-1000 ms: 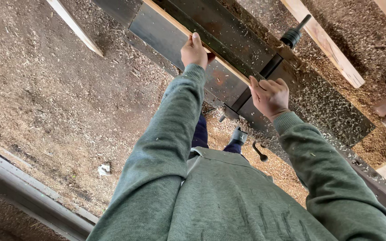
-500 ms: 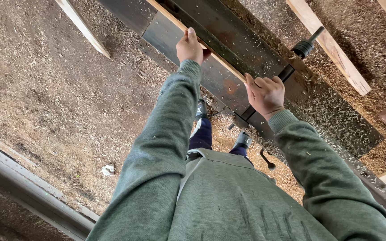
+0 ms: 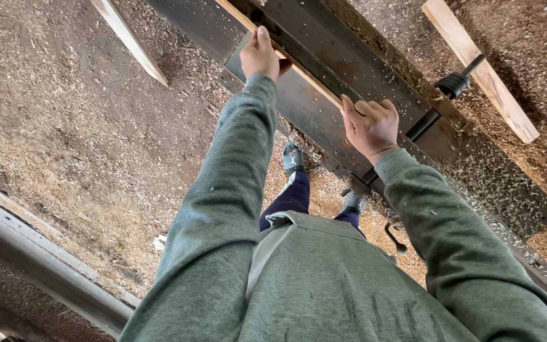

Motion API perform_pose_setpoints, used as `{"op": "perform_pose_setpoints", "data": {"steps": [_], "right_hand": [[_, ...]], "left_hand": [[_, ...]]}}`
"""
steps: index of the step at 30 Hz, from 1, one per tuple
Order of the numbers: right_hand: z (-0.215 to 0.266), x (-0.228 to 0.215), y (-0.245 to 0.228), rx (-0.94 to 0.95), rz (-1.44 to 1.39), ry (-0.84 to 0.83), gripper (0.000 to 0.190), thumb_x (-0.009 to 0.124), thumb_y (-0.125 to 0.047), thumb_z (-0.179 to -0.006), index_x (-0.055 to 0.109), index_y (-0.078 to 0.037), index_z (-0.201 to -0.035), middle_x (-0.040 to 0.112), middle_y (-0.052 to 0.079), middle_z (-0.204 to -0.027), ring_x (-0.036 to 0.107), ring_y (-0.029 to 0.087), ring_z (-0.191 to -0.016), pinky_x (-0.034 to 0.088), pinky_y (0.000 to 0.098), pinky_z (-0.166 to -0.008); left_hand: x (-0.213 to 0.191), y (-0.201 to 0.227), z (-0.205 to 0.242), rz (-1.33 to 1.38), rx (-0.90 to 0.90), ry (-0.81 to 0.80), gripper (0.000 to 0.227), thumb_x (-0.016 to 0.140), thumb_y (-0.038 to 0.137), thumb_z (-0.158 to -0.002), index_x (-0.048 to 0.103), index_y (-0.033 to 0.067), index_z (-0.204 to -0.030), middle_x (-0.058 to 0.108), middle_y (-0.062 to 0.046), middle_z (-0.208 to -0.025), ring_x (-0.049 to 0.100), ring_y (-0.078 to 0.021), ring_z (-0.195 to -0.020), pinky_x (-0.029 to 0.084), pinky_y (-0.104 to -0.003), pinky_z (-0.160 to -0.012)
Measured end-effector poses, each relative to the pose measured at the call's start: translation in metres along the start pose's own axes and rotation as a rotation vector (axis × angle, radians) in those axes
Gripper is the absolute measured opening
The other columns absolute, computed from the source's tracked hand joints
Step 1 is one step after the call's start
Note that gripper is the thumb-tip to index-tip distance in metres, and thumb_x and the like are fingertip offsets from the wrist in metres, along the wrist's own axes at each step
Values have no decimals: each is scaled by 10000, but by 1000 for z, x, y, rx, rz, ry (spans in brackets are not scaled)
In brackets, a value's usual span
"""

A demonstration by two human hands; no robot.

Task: The person surfaces wood boards using a jointer machine, sliding the boards across the blades by hand, flipping them to plane multiple sides, and moving the processed pieces to a nearby stack.

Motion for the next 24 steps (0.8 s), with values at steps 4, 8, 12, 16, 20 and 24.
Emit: {"op": "perform_pose_setpoints", "data": {"steps": [4,8,12,16,20,24], "right_hand": [[-23,10,-9,6,14,-1,60,747,-194,-1025,776,-162,-1067,468,-54,-657,484,117,-575,358,323,-588],[-46,22,-19,11,18,5,85,743,-207,-1021,782,-166,-1085,454,-66,-647,460,111,-554,345,315,-572],[-73,38,-28,7,35,-4,78,744,-221,-1034,784,-167,-1074,434,-68,-628,429,106,-531,337,313,-560],[-96,49,-38,0,37,17,132,723,-232,-1024,777,-163,-1123,452,-64,-669,454,103,-583,357,312,-598],[-106,56,-42,13,31,-12,107,730,-246,-1032,773,-168,-1091,467,-60,-670,456,104,-575,367,310,-601],[-100,51,-42,76,-117,-60,118,745,-221,-1018,805,-142,-1082,592,-47,-708,465,102,-545,384,308,-540]], "left_hand": [[-11,16,-17,63,7,15,484,466,409,-1012,564,108,-1378,670,-107,-1147,788,-282,-773,682,-359,-593],[-26,32,-36,44,36,15,476,465,407,-1018,592,100,-1359,700,-126,-1123,798,-274,-745,683,-341,-581],[-42,51,-60,-14,79,18,470,456,401,-1029,659,68,-1291,737,-121,-1073,818,-272,-717,678,-328,-565],[-56,71,-79,-48,130,16,469,450,405,-1034,651,63,-1282,752,-125,-1021,824,-255,-714,681,-320,-568],[-65,83,-79,12,9,17,491,445,399,-1002,534,112,-1390,706,-179,-1115,801,-302,-773,698,-358,-587],[-86,78,-53,30,52,30,588,458,390,-1030,288,133,-1531,586,-214,-1297,754,-292,-881,691,-379,-619]]}}
Point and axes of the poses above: each hand's wrist, its own z-axis away from the middle knuckle, its own x-axis out of the palm, y = z × x, the point moved 3 cm from there along -z, towards the middle knuckle
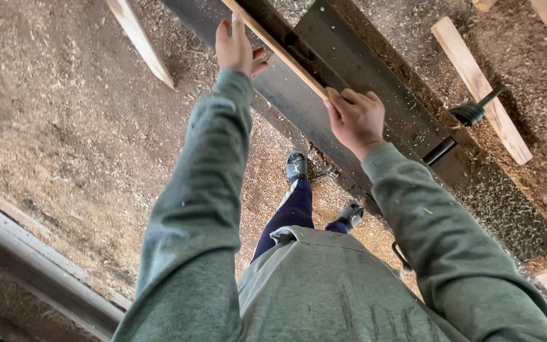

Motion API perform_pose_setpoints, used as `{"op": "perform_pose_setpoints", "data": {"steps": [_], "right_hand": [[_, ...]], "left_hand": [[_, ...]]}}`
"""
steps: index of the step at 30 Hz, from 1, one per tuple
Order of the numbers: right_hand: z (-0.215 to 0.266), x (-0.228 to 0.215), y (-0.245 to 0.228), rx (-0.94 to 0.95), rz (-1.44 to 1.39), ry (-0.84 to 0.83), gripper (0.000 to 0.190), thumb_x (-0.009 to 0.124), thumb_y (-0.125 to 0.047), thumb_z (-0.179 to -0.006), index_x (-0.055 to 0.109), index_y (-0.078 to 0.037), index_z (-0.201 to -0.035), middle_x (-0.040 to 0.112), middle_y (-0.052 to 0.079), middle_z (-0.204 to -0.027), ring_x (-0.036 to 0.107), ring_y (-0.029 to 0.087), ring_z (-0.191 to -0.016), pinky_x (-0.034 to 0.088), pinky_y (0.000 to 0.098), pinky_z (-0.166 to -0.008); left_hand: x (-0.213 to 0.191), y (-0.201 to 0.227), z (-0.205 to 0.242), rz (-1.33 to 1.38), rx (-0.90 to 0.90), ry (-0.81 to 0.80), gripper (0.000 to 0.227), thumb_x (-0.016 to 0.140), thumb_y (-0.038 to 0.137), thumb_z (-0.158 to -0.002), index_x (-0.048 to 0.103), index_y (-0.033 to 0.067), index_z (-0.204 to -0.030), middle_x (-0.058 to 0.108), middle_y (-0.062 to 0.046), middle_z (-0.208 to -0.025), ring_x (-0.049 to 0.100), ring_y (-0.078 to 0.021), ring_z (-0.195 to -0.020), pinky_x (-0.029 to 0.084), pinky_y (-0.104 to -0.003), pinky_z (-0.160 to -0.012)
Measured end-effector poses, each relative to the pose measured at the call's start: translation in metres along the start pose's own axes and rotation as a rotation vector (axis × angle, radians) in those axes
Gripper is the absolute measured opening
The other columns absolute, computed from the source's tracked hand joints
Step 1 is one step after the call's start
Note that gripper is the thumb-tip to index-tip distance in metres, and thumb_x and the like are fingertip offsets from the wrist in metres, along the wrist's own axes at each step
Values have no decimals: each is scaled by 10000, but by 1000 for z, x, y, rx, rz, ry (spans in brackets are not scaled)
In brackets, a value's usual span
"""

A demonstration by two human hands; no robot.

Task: The person surfaces wood boards using a jointer machine, sliding the boards across the blades by hand, flipping them to plane multiple sides, and moving the processed pieces to a nearby stack.

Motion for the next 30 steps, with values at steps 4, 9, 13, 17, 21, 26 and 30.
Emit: {"op": "perform_pose_setpoints", "data": {"steps": [4,9,13,17,21,26,30], "right_hand": [[34,-18,23,258,-507,-230,183,717,-134,-1015,764,-42,-1166,677,28,-848,528,92,-607,453,309,-483],[106,-50,74,558,-962,-392,231,726,-128,-958,744,-58,-1177,744,26,-1009,665,88,-841,536,260,-772],[171,-64,127,928,-1432,-372,237,743,-109,-940,745,-69,-1173,763,24,-1100,689,98,-967,528,251,-920],[229,-101,160,946,-1331,-526,218,726,-160,-971,736,-50,-1159,744,63,-1116,679,151,-1027,533,300,-971],[273,-154,162,895,-1112,-728,343,626,-237,-989,717,-77,-1278,735,83,-1188,656,202,-1047,519,344,-994],[347,-218,156,741,-877,-758,409,569,-258,-996,654,-104,-1365,714,49,-1288,669,190,-1128,489,334,-1056],[412,-259,158,645,-1017,-586,394,594,-235,-1003,642,-80,-1362,729,75,-1271,677,201,-1124,519,342,-1018]], "left_hand": [[-40,-32,44,84,178,103,540,493,356,-1007,376,114,-1475,574,-164,-1379,708,-252,-869,656,-337,-612],[-52,-104,139,346,-5,-45,663,352,561,-1044,465,64,-1467,602,-228,-1301,652,-316,-980,598,-440,-788],[-4,-140,244,628,-256,-616,922,130,758,-957,423,94,-1526,582,-242,-1371,616,-397,-1183,540,-481,-986],[47,-159,334,644,-273,-829,1014,141,781,-978,334,-9,-1584,529,-287,-1468,560,-422,-1319,459,-516,-1137],[77,-184,409,641,-249,-883,1021,184,773,-971,333,-33,-1581,533,-274,-1469,551,-414,-1342,446,-547,-1166],[107,-235,508,592,-102,-964,987,192,754,-991,332,-13,-1596,556,-254,-1454,551,-405,-1342,430,-572,-1184],[130,-272,568,495,1,-882,643,411,474,-1061,505,-41,-1433,664,-237,-1296,676,-364,-1176,574,-510,-1025]]}}
Point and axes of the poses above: each hand's wrist, its own z-axis away from the middle knuckle, its own x-axis out of the palm, y = z × x, the point moved 3 cm from there along -z, towards the middle knuckle
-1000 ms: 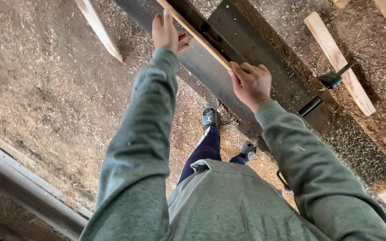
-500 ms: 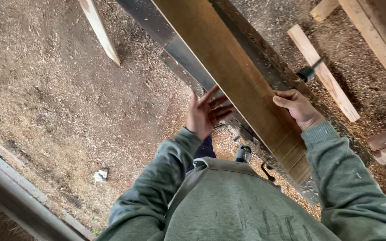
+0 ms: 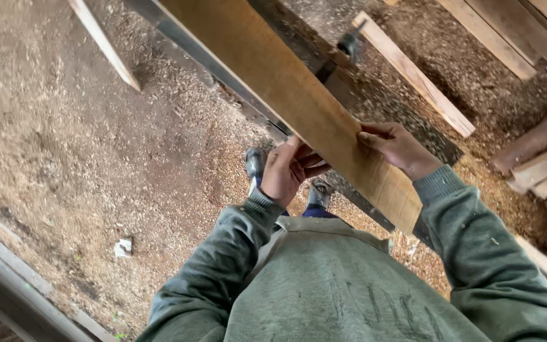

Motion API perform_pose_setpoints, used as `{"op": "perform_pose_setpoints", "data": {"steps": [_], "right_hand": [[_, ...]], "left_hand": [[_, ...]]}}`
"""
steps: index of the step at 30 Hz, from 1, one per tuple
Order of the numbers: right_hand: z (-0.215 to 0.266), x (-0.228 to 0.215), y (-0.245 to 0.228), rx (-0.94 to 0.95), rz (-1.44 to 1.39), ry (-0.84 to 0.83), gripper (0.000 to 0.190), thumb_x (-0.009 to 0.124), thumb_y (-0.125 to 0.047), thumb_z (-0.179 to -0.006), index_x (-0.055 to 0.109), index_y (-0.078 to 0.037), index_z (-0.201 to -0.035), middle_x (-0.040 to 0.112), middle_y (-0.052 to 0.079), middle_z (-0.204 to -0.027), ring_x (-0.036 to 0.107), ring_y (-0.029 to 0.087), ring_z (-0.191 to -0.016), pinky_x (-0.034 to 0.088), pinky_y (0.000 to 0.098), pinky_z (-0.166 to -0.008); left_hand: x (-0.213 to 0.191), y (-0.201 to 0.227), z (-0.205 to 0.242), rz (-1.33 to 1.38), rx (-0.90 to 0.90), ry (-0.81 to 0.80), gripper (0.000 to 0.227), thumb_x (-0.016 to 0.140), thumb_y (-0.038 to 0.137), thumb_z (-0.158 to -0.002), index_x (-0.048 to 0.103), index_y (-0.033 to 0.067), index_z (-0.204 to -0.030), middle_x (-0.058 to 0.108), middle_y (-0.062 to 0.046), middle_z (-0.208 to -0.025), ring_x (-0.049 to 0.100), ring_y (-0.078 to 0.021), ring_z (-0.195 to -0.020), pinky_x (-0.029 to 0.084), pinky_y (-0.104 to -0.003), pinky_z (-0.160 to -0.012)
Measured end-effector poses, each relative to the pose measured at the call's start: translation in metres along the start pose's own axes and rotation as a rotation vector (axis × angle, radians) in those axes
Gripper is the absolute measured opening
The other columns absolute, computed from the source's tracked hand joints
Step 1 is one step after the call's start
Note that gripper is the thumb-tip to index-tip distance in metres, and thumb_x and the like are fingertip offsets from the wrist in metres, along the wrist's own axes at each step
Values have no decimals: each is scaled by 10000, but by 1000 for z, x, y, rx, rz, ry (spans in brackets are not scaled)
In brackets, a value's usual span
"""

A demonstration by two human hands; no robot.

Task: The person surfaces wood boards using a jointer machine, sliding the boards across the blades by hand, flipping them to plane multiple sides, and moving the processed pieces to a nearby stack.

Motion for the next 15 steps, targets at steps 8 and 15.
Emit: {"op": "perform_pose_setpoints", "data": {"steps": [8,15], "right_hand": [[123,17,19,-432,351,542,361,693,-184,-977,694,-37,-1307,716,154,-1155,666,242,-1050,519,368,-948],[231,80,22,-540,924,1032,518,731,-319,-932,661,-61,-1376,539,90,-1013,501,244,-991,423,475,-894]], "left_hand": [[35,-76,33,-293,93,279,233,613,90,-1047,671,-91,-1181,735,-186,-1014,735,-270,-818,652,-410,-707],[26,-101,62,-160,90,196,187,600,104,-1015,651,-29,-1137,731,-156,-1015,760,-263,-867,687,-428,-741]]}}
Point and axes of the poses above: each hand's wrist, its own z-axis away from the middle knuckle, its own x-axis out of the palm, y = z × x, the point moved 3 cm from there along -z, towards the middle knuckle
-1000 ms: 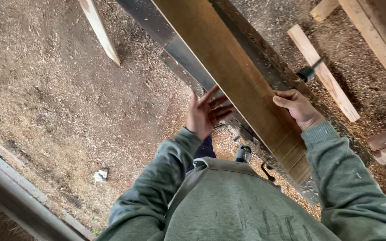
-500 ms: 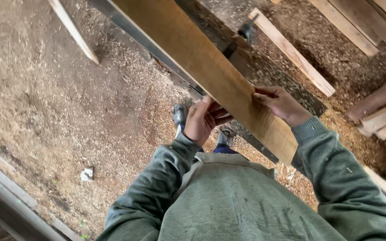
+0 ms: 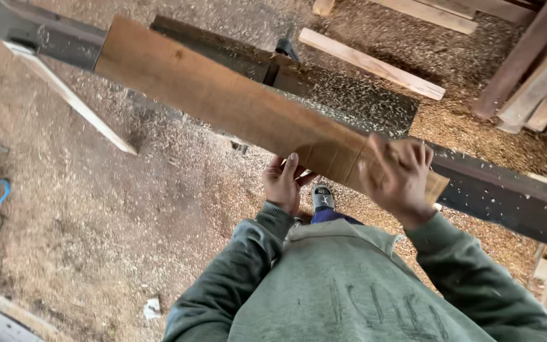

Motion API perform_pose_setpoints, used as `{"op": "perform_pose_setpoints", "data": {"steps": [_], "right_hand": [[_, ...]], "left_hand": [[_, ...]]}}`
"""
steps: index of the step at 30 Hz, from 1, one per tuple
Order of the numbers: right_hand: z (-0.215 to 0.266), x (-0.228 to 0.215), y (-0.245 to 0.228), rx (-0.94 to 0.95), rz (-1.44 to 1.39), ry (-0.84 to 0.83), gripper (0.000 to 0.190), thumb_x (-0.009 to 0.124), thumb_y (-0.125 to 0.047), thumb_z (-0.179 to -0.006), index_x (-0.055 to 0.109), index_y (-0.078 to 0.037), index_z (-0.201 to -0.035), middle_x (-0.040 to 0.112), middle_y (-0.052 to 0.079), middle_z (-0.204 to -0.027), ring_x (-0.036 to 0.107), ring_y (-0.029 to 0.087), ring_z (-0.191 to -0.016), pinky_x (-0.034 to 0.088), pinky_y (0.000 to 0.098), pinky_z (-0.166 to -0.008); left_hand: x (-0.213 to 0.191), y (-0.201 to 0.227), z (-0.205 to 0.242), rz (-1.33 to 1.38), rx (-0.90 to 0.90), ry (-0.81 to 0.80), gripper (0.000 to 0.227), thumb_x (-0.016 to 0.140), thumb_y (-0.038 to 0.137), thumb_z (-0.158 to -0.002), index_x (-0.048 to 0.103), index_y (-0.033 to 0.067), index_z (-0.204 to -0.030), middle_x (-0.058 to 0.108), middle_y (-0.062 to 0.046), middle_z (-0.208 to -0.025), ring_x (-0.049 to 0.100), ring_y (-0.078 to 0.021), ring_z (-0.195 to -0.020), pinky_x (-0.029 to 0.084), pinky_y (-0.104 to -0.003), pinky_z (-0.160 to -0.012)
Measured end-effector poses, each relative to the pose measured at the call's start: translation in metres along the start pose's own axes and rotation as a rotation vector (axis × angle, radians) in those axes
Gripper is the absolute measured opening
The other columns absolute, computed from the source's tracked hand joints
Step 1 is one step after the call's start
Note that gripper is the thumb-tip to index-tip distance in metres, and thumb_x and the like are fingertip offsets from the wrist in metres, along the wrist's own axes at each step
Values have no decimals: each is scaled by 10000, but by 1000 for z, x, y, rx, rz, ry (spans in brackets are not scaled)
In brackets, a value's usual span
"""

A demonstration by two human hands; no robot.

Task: The person surfaces wood boards using a jointer machine, sliding the boards across the blades by hand, flipping them to plane multiple sides, and moving the processed pieces to a nearby stack.

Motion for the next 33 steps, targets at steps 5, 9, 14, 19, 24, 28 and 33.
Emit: {"op": "perform_pose_setpoints", "data": {"steps": [5,9,14,19,24,28,33], "right_hand": [[42,-17,-57,-148,83,-40,568,731,-379,-912,630,-87,-1389,589,97,-1106,555,256,-1100,433,469,-951],[56,-16,-63,-90,141,-98,526,747,-306,-914,666,-102,-1392,646,74,-1129,596,228,-1037,493,407,-887],[93,-28,-35,-70,67,-94,254,765,-193,-969,751,-140,-1218,665,-1,-919,622,165,-797,537,327,-703],[138,-30,30,33,-51,-262,122,747,-185,-977,773,-98,-1058,636,25,-751,603,171,-620,515,337,-534],[180,-24,116,152,-133,-387,140,725,-166,-946,775,-83,-1047,679,30,-798,634,180,-598,543,346,-535],[205,-18,192,88,-60,-328,132,732,-164,-933,782,-105,-1042,700,46,-866,633,245,-702,540,391,-665],[208,-2,275,-14,-51,-380,153,728,-158,-945,792,-148,-1084,575,-8,-729,532,173,-689,429,352,-723]], "left_hand": [[-5,-23,30,62,56,21,154,597,91,-1023,653,-36,-1092,727,-166,-995,748,-278,-843,669,-441,-719],[6,-41,64,73,72,102,125,625,42,-1023,657,-59,-1091,710,-140,-968,730,-233,-818,679,-391,-731],[35,-53,95,-130,-58,214,340,727,102,-912,638,-94,-1174,733,-187,-991,729,-243,-735,652,-367,-602],[52,-69,83,-223,-484,108,826,799,254,-810,343,25,-1460,677,-250,-1168,744,-339,-705,646,-386,-521],[48,-126,74,-356,-576,73,924,817,279,-806,283,37,-1521,653,-286,-1263,739,-327,-747,650,-379,-495],[59,-198,49,-458,-586,91,858,774,305,-826,323,57,-1512,627,-220,-1303,741,-282,-866,669,-376,-577],[94,-281,5,-602,-514,115,751,726,334,-879,417,23,-1490,631,-170,-1327,736,-246,-989,669,-333,-746]]}}
Point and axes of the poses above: each hand's wrist, its own z-axis away from the middle knuckle, its own x-axis out of the palm, y = z × x, the point moved 3 cm from there along -z, towards the middle knuckle
